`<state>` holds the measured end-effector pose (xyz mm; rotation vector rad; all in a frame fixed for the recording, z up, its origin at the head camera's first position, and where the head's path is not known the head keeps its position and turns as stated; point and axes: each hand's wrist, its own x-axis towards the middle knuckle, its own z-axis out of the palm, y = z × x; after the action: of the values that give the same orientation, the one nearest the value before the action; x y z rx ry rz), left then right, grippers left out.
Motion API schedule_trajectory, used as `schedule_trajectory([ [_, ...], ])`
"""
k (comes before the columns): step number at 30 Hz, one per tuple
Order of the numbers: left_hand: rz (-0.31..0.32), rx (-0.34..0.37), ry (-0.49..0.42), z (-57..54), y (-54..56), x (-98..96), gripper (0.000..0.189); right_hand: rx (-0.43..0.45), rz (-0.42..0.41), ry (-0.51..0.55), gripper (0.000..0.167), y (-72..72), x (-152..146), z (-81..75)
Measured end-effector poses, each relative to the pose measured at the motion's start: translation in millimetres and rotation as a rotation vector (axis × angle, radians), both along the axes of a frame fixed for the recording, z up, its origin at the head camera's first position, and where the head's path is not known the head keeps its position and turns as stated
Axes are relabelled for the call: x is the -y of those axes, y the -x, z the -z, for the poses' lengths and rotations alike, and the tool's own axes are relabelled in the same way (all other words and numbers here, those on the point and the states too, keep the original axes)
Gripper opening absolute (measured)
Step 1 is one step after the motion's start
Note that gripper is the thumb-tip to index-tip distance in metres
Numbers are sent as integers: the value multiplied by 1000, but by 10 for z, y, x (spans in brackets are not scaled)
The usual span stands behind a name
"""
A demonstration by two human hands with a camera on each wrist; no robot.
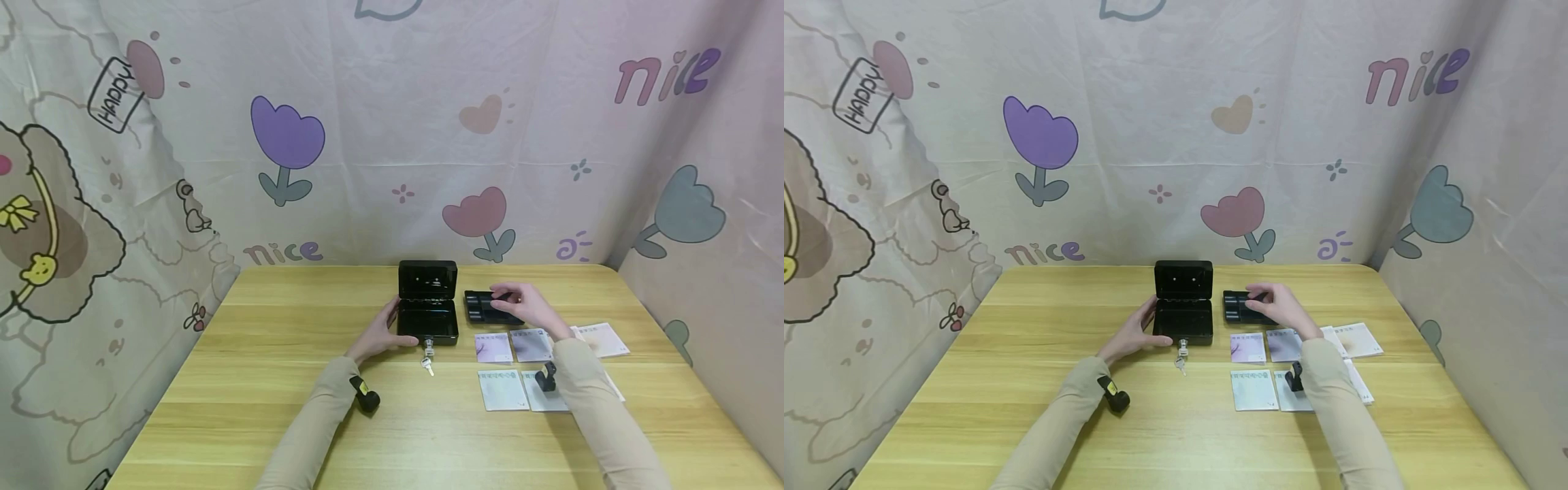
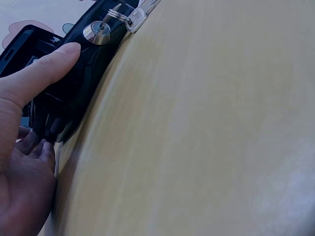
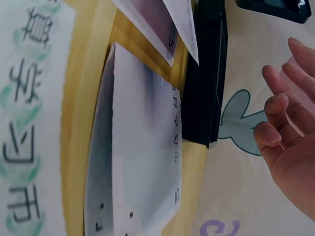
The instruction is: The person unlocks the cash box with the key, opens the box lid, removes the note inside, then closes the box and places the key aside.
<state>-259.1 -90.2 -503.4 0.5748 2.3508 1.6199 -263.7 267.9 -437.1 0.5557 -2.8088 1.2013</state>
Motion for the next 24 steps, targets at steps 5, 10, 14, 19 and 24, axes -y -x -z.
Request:
schedule_trajectory([
  [5,0,-6,-10,3,1,-2,117,2,7,-23,42,53,35,29],
  [10,-4,1,-25,6,5,-5,117,7,-5,-33,41,92,41,41],
  [14,-7,0,-24,-1,-11,-5,116,4,-12,-34,40,126,42,58],
  [19,-8,-2,-12,-12,-17,-2,117,-1,-21,-45,38,177,45,84],
  [24,1,-1,-12,-10,-11,8,120,12,-35,-37,38,228,40,121],
])
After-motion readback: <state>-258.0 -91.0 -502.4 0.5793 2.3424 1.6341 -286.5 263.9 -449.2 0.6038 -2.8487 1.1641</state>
